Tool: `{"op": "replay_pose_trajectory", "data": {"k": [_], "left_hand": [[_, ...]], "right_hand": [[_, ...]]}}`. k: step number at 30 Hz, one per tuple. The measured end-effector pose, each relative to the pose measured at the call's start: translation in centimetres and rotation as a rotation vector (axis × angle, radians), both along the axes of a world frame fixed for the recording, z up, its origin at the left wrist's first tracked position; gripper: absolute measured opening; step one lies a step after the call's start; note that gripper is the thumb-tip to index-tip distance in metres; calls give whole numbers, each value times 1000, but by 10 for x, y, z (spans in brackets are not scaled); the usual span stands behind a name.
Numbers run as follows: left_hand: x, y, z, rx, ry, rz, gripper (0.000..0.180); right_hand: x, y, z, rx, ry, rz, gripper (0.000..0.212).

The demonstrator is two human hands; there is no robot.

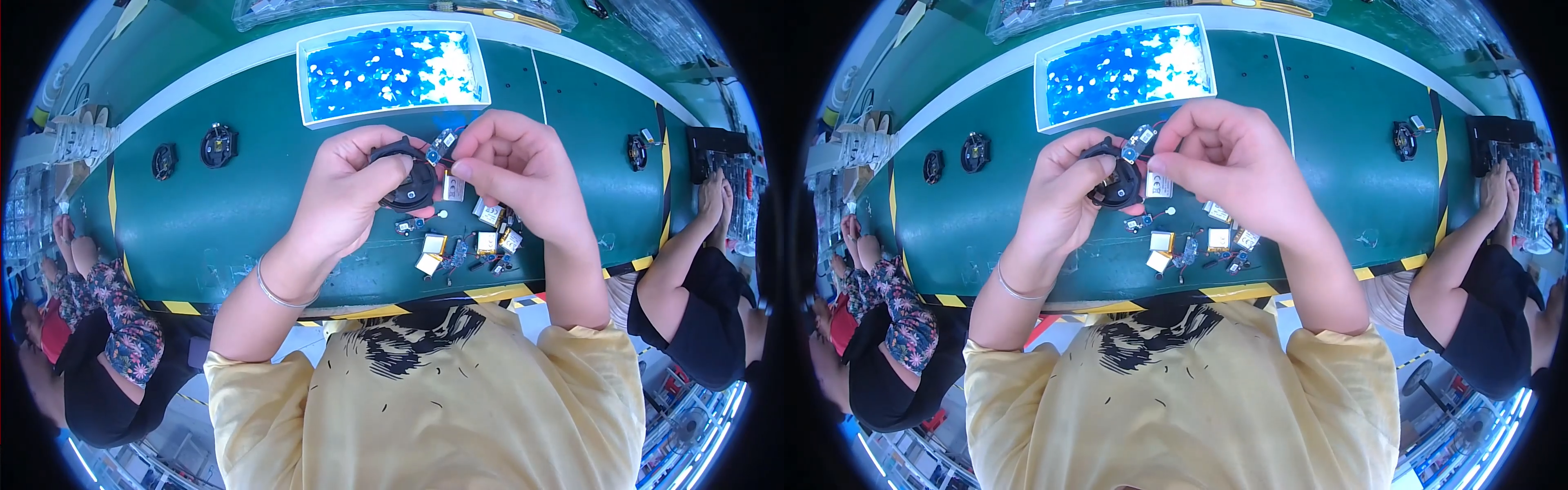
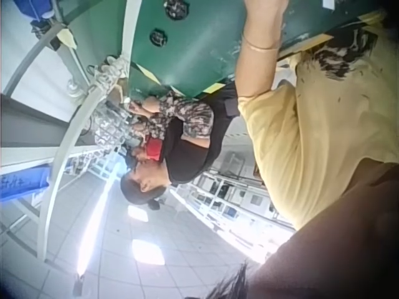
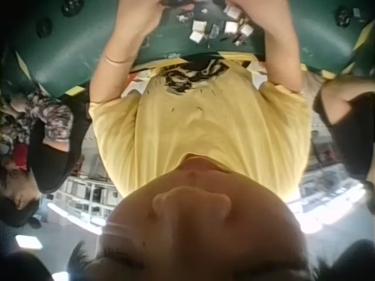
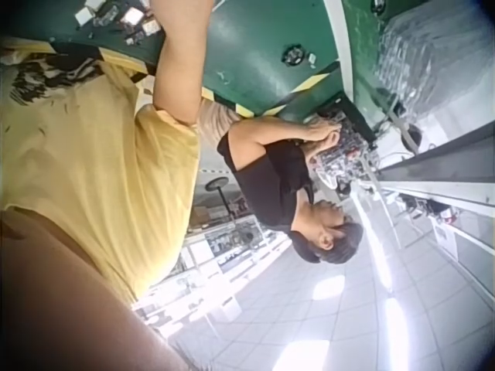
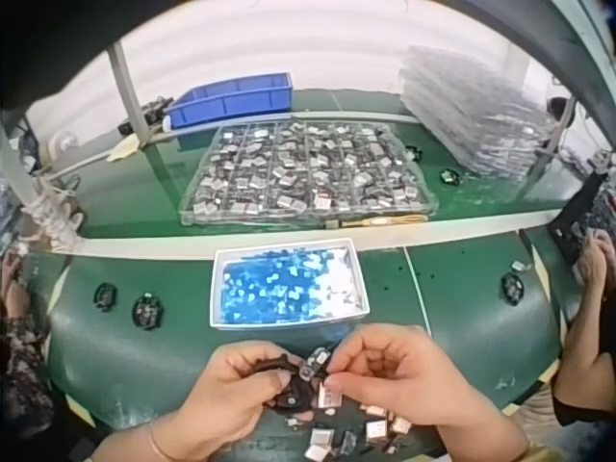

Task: The person assembles electronic components by hand, inserting circuit boards and batteries into plastic casings.

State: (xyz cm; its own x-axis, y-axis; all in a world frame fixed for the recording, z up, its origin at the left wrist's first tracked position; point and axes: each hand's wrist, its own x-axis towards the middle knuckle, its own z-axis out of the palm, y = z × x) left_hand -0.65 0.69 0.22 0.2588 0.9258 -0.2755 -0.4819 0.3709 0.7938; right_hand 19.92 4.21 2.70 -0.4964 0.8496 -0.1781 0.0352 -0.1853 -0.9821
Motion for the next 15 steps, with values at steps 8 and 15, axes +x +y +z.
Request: {"op": "replay_pose_trajectory", "data": {"k": [8, 15], "left_hand": [[2, 0, 0, 8, -7, 22, 19], [2, 1, -2, 13, 18, 14, 20]], "right_hand": [[4, 2, 0, -23, 65, -42, 14], [6, 2, -2, 65, 85, -54, 16]]}}
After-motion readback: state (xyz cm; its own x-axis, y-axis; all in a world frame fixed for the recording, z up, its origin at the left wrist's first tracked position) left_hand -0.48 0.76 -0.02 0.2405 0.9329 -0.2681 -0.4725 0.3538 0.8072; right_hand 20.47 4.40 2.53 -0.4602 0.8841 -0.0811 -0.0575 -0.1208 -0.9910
